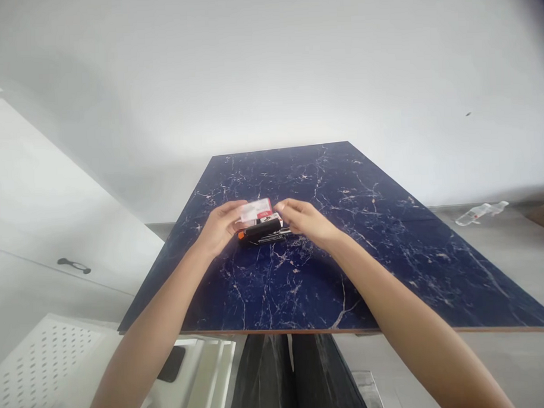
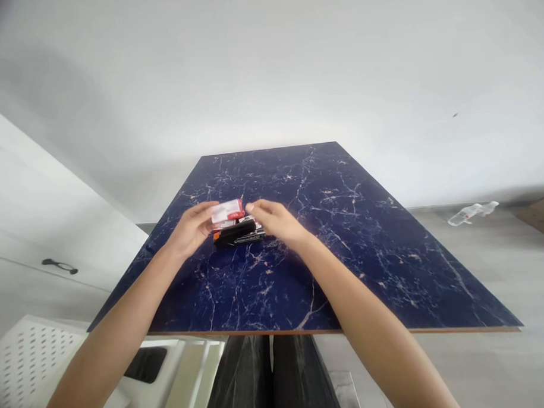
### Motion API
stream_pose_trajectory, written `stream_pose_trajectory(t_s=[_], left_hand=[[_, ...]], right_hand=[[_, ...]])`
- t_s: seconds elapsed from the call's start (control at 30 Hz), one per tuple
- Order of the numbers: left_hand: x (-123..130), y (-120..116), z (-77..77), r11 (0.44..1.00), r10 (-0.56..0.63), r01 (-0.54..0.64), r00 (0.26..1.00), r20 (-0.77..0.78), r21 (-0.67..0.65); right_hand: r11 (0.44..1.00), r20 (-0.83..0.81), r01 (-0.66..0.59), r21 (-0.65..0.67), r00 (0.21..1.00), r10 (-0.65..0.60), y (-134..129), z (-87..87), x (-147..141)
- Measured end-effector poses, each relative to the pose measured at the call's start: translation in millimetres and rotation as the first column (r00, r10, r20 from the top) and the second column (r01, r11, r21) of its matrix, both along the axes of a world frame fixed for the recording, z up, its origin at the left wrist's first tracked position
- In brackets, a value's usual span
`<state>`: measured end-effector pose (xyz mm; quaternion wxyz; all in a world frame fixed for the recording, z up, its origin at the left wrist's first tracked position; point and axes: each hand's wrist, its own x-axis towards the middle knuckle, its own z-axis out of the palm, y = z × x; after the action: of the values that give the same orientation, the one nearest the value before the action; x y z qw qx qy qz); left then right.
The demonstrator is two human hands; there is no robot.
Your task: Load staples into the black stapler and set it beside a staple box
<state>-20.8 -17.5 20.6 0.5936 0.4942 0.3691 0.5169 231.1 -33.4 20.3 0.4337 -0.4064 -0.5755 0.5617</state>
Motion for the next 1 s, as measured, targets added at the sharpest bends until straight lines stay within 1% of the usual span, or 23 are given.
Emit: stream_pose_trajectory(t_s=[0.03, 0.07, 0.1, 0.13, 0.17, 0.2, 0.23, 0.27, 0.3, 0.33, 0.37, 0.4, 0.47, 0.53, 0.6, 0.7, 0.77, 0.83, 0.87, 1.0], left_hand=[[-4, 5, -1.6, 0.996, 0.087, -0.086, 0.996, -0.02, 0.02], [-9, 10, -3.8, 0.985, 0.172, -0.17, 0.983, -0.061, 0.043], [-14, 15, -6.7, 0.97, 0.241, -0.232, 0.961, -0.139, 0.073], [-20, 19, -9.7, 0.959, 0.28, -0.258, 0.923, -0.264, 0.113], [-25, 22, -12.6, 0.954, 0.298, -0.244, 0.853, -0.428, 0.177], [-29, 23, -15.0, 0.946, 0.317, -0.203, 0.746, -0.585, 0.253], [-32, 24, -16.5, 0.932, 0.347, -0.143, 0.613, -0.709, 0.332], [-33, 23, -17.0, 0.91, 0.393, -0.078, 0.484, -0.782, 0.408], [-33, 21, -16.4, 0.879, 0.447, -0.025, 0.388, -0.806, 0.476], [-32, 19, -15.1, 0.847, 0.498, 0.008, 0.338, -0.798, 0.532], [-31, 17, -13.1, 0.822, 0.53, 0.027, 0.329, -0.781, 0.569], [-28, 14, -11.0, 0.809, 0.538, 0.045, 0.348, -0.768, 0.586], [-24, 9, -7.5, 0.801, 0.516, 0.082, 0.405, -0.755, 0.592], [-19, 6, -5.9, 0.803, 0.485, 0.12, 0.439, -0.757, 0.584], [-17, 4, -5.6, 0.804, 0.462, 0.142, 0.461, -0.758, 0.577], [-17, 3, -5.3, 0.83, 0.387, 0.161, 0.522, -0.76, 0.534], [-17, 2, -5.7, 0.864, 0.304, 0.181, 0.557, -0.773, 0.47], [-16, 2, -7.6, 0.889, 0.255, 0.176, 0.577, -0.776, 0.423], [-15, 1, -9.2, 0.896, 0.249, 0.163, 0.583, -0.773, 0.412], [-8, 0, -15.4, 0.9, 0.288, 0.109, 0.577, -0.764, 0.422]], right_hand=[[0.996, 0.042, 0.094, 0.01, 0.995, -0.094, 5, -0.5, 6], [0.98, 0.09, 0.2, 0.023, 0.975, -0.201, 10, -1.5, 12], [0.955, 0.156, 0.294, 0.047, 0.942, -0.298, 15, -3.2, 19], [0.93, 0.231, 0.359, 0.075, 0.901, -0.366, 20, -5.4, 26], [0.92, 0.306, 0.381, 0.096, 0.868, -0.391, 25, -8.0, 33], [0.92, 0.375, 0.374, 0.116, 0.841, -0.389, 28, -10.7, 38], [0.927, 0.433, 0.353, 0.13, 0.821, -0.373, 30, -13.4, 42], [0.936, 0.473, 0.325, 0.137, 0.808, -0.35, 32, -15.9, 44], [0.944, 0.496, 0.299, 0.139, 0.804, -0.328, 32, -18.0, 46], [0.951, 0.502, 0.279, 0.133, 0.808, -0.307, 33, -19.6, 46], [0.957, 0.496, 0.263, 0.121, 0.819, -0.288, 32, -20.8, 45], [0.964, 0.484, 0.244, 0.105, 0.834, -0.264, 32, -21.4, 45], [0.977, 0.475, 0.196, 0.079, 0.854, -0.21, 31, -21.1, 44], [0.985, 0.511, 0.145, 0.095, 0.842, -0.173, 29, -18.3, 44], [0.984, 0.564, 0.101, 0.15, 0.808, -0.169, 25, -13.1, 45], [0.966, 0.597, 0.009, 0.257, 0.785, -0.165, 16, -3.3, 44], [0.951, 0.612, -0.102, 0.291, 0.784, -0.104, 10, 1.5, 41], [0.93, 0.657, -0.2, 0.308, 0.752, -0.056, 6, 2.9, 36], [0.919, 0.684, -0.232, 0.319, 0.727, -0.054, 5, 2.4, 33], [0.879, 0.765, -0.285, 0.382, 0.631, -0.128, 6, -3.3, 26]])
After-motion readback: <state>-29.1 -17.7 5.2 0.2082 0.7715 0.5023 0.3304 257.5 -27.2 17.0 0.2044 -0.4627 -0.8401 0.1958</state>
